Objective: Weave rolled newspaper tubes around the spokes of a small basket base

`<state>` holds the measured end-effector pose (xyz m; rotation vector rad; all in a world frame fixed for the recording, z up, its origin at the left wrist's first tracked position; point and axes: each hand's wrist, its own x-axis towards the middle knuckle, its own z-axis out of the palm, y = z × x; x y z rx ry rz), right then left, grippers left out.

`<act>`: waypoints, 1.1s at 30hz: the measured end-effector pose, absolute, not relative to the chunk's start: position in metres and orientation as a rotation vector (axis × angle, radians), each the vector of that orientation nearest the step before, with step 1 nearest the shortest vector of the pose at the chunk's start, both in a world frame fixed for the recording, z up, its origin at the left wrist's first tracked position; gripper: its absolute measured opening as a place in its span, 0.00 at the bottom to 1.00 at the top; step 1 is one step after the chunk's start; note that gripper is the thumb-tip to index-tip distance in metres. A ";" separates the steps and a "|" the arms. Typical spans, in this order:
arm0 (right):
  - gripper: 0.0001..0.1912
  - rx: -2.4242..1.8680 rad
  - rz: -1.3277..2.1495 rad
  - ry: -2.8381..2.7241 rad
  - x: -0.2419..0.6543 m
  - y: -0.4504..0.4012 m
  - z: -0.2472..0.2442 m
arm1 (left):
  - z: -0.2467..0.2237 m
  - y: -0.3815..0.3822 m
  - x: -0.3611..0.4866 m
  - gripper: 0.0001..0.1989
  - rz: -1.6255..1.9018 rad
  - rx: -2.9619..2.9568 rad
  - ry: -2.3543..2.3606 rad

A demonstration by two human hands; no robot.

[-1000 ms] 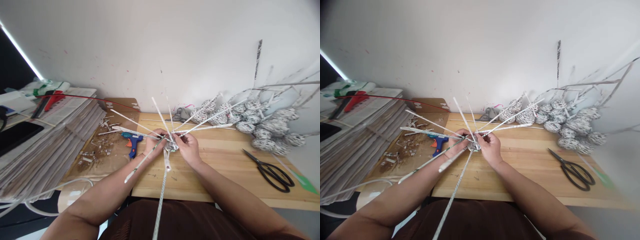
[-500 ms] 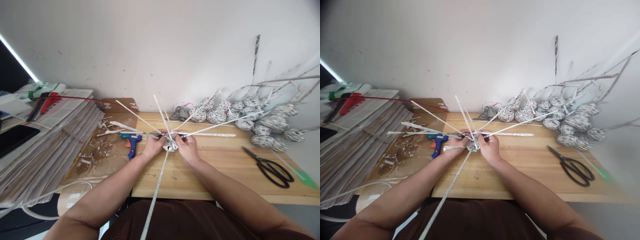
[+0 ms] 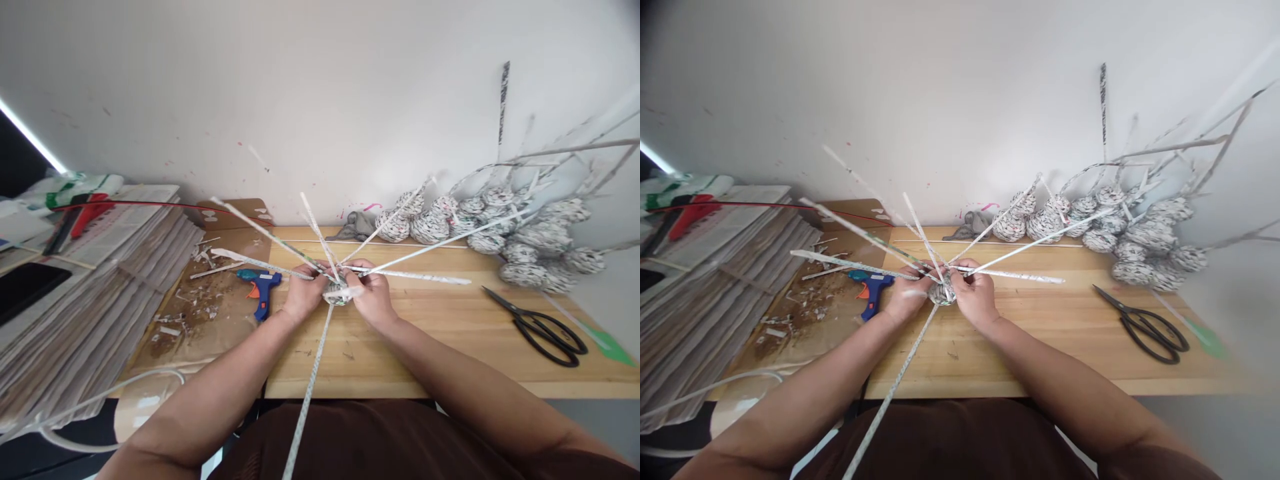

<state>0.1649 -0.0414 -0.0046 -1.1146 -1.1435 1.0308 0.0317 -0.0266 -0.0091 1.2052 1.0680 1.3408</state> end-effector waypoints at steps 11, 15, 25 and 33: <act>0.13 -1.129 1.107 -1.115 0.164 -0.040 -0.011 | -0.004 -0.027 0.028 0.12 1.359 1.330 1.179; 0.12 -1.141 1.036 -1.188 0.167 -0.039 -0.012 | -0.001 -0.027 0.029 0.12 1.328 1.332 1.169; 0.18 -1.038 1.269 -0.887 0.159 -0.044 -0.009 | -0.006 -0.027 0.029 0.09 1.372 1.422 1.217; 0.17 -0.992 1.332 -0.742 0.156 -0.045 -0.006 | -0.004 -0.031 0.031 0.07 1.347 1.525 1.256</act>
